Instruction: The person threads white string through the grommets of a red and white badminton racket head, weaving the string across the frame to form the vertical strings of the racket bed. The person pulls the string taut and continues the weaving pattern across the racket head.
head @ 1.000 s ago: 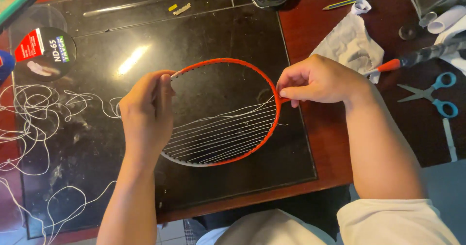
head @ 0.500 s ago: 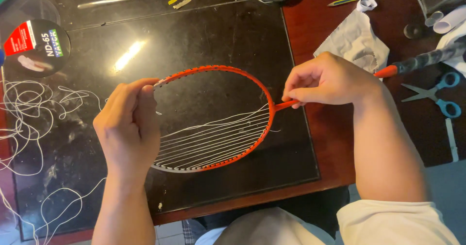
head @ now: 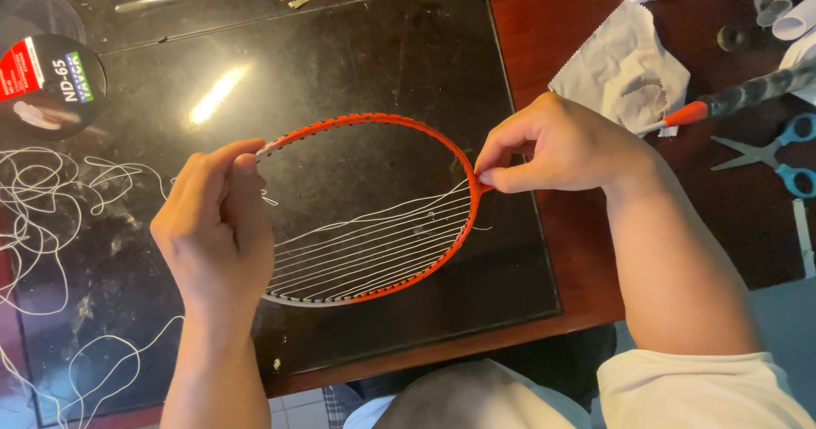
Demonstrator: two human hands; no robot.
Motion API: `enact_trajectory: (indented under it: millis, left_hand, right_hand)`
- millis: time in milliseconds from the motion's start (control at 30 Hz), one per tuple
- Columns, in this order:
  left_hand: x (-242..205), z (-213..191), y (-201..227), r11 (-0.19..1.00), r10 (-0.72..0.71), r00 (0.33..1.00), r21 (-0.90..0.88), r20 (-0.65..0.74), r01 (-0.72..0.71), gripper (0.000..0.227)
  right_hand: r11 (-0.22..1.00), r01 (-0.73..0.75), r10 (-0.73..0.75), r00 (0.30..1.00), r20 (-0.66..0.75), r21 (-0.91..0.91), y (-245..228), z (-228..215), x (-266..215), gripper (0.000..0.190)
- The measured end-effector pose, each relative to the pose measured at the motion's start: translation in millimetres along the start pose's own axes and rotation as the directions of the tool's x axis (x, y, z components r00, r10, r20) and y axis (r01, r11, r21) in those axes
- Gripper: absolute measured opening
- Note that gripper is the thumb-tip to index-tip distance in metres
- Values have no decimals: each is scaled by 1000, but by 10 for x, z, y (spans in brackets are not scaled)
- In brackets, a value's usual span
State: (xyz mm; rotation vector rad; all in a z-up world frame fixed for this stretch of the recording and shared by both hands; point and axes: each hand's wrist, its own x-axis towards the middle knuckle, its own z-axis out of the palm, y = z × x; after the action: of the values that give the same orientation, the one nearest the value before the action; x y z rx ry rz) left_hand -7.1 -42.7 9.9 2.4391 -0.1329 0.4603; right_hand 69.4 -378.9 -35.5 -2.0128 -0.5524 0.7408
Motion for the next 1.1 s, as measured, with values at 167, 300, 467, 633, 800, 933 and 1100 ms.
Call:
enact_trajectory:
  millis: [167,300,467,633,800,933,1100]
  left_hand:
    - [-10,2,-18,1000,2,1000,-10,11,-2,6]
    - [-7,6,-15,1000,4,999,-26,34,-3,7]
    - [-14,26,-24,1000,5,999,-16,36,-4,8]
    - [-26,20,-33,1000,8,1000,-7,30,-8,6]
    - [79,2,134,999,-41,999,1,17,41,6]
    - [43,39,382,980,99,995,179,-27,-93,15]
    - [-145,269,566,879,444,859,63,256,-473,35]
  right_hand:
    - [999,36,-36,999,2,30,69,33,12,12]
    - [978,-80,61,993,100,192,146,1,17,10]
    - [976,30,-55,992,112,218,135,-21,27,16]
    - [979,136,-155,981,117,153,103,-46,28,15]
    - [966,119,-154,978,142,228,182,-38,52,14]
    - [972,108,-132,986,105,209,132,-11,52,15]
    - [996,85,-85,996,2,24,24,34,51,14]
